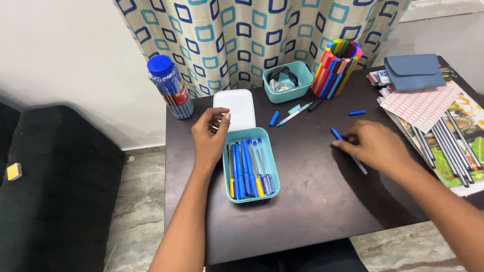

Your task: The person organizes stationery items on a desk. They place pens into a light blue pencil case, close it, and then move the case and other items like a blue pouch, a small container, and a stack of books into a desk drawer.

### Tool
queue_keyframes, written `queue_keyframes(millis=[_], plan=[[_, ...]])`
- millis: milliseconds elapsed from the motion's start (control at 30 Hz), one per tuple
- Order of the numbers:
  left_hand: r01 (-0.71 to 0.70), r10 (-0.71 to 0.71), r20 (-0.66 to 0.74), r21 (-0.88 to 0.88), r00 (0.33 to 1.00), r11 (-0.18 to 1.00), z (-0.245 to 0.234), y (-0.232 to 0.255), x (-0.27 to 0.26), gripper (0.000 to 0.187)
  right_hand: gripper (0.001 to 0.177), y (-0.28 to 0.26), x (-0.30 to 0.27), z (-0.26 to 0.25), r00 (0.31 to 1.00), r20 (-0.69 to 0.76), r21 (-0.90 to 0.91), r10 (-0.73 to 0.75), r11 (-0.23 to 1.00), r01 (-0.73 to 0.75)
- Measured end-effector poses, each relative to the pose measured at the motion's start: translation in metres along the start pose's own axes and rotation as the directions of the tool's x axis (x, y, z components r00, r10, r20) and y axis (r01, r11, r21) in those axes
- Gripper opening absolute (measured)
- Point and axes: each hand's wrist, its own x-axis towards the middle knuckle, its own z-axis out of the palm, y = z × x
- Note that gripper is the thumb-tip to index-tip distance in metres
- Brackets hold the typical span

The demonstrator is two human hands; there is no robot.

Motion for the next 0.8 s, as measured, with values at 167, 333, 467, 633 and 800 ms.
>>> queue_keyframes(millis=[167,333,467,633,800], plan=[[0.002,-0.002,0.005,0.001,1.000,1.000,-0.001,-0.002,-0.001,0.014,0.027,-0.014,-0.003,0.010,0.966,-0.175,-0.021,-0.190,0.982,0.189],[0.007,-0.007,-0.004,-0.013,1.000,1.000,-0.001,-0.004,0.000,0.014,0.024,-0.058,0.001,-0.011,0.942,-0.210,0.254,-0.263,0.916,0.312],[0.002,-0.002,-0.009,-0.003,1.000,1.000,-0.001,-0.002,0.000,0.014,0.025,-0.099,0.006,-0.028,0.572,-0.393,0.217,-0.720,0.532,0.819],[0.007,-0.007,-0.020,0.009,1.000,1.000,-0.004,0.002,0.000,0.014,0.017,-0.146,0.013,-0.021,0.226,-0.221,0.001,-0.949,0.231,0.973],[0.011,-0.011,-0.037,-0.001,0.999,1.000,-0.005,0.005,0.001,0.015,0.008,-0.164,0.012,-0.012,0.267,0.089,-0.042,-0.960,0.264,0.964]])
